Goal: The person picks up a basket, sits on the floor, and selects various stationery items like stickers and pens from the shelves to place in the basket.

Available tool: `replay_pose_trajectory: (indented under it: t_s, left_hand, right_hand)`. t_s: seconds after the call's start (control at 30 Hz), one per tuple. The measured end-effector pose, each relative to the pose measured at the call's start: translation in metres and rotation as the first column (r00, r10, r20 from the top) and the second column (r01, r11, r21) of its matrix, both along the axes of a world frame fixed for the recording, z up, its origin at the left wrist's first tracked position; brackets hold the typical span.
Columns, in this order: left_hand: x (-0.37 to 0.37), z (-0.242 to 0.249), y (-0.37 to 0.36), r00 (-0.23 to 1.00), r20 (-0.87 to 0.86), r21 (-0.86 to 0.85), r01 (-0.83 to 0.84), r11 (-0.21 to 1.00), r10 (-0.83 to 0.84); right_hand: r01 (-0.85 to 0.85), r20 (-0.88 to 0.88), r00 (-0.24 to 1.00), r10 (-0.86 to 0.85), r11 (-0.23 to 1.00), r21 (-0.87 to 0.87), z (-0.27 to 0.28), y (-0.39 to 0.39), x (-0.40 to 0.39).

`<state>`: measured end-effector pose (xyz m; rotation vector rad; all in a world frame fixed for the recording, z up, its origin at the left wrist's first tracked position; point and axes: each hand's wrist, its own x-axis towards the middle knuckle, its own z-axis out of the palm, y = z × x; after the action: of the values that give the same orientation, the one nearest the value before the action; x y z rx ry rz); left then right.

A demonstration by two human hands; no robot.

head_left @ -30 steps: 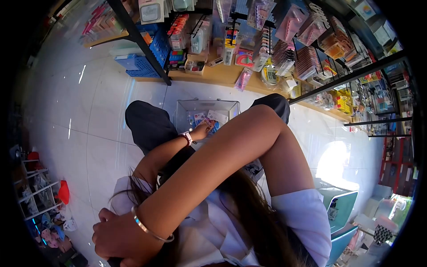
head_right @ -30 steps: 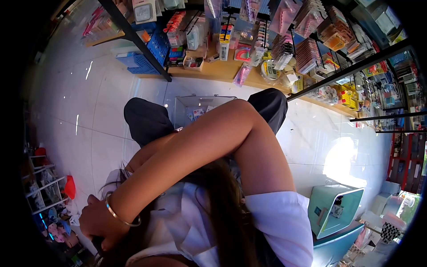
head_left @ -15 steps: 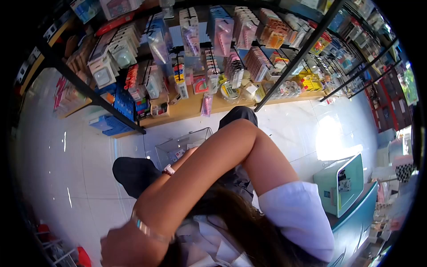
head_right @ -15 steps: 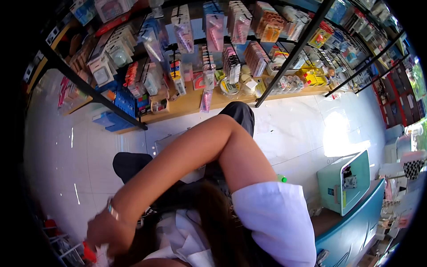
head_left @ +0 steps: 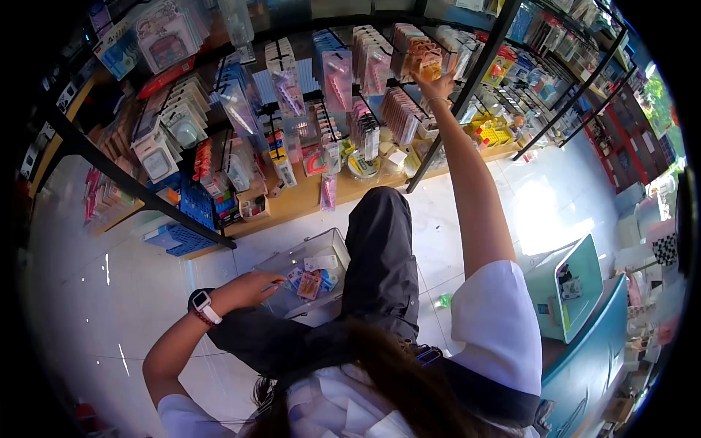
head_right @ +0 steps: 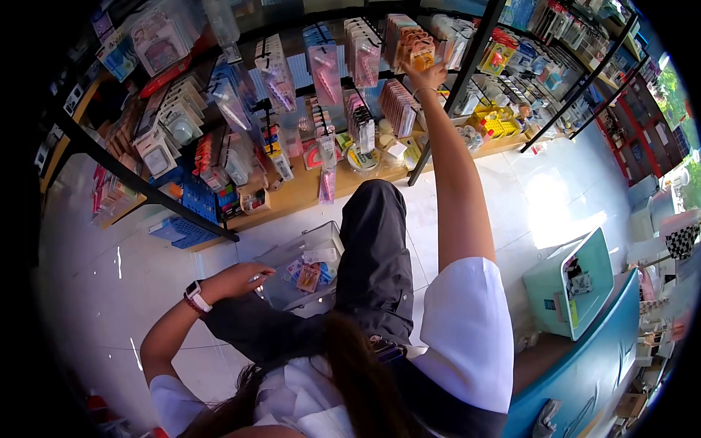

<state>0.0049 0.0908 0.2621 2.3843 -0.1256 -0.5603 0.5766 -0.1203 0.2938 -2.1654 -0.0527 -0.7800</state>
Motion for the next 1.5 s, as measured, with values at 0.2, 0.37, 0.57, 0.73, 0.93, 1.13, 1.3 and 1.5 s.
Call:
replay_pose_trajectory:
  t_s: [0.2, 0.37, 0.57, 0.73, 0.93, 1.13, 1.3, 1.5]
  left_hand:
    - [0.059, 0.024, -0.035, 0.973, 0.176, 0.055, 0.144, 0.988, -0.151]
    - [0.090, 0.027, -0.068, 0.935, 0.343, -0.173, 0.160, 0.972, -0.093]
    - [0.113, 0.035, -0.092, 0.876, 0.475, -0.389, 0.119, 0.913, 0.088]
    - [0.137, 0.022, -0.090, 0.649, 0.651, -0.408, -0.140, 0.902, 0.395]
    - [0.094, -0.098, -0.065, 0.570, 0.428, -0.676, -0.314, 0.667, 0.702]
    - [0.002, -0.227, -0.070, 0.481, -0.095, -0.663, -0.683, 0.305, 0.871]
    - [-0.024, -0.311, -0.067, 0.003, -0.695, -0.448, -0.784, -0.430, 0.719]
    - [-0.011, -0.324, -0.054, 0.450, -0.800, -0.598, -0.537, -0.595, 0.398]
  right_hand:
    - [-0.095, 0.208, 0.973, 0.099, 0.995, -0.028, 0.017, -0.002, 0.053]
    - [-0.273, -0.015, 0.961, 0.276, 0.958, 0.090, 0.031, 0.004, 0.022]
    - [-0.222, 0.194, 0.966, 0.171, 0.933, 0.283, 0.022, -0.009, -0.001]
    - [-0.344, 0.094, 0.805, 0.586, 0.332, 0.878, -0.006, -0.011, -0.129]
    - [0.232, -0.161, -0.019, 0.987, 0.161, 0.959, -0.141, 0.005, -0.348]
    - [0.679, 0.006, -0.266, 0.964, 0.183, 0.711, -0.283, 0.035, -0.448]
    - [0.430, -0.372, -0.484, 0.792, 0.585, 0.687, -0.347, 0.047, -0.456]
    - [0.282, -0.459, -0.201, 0.865, 0.500, 0.819, -0.361, 0.030, -0.425]
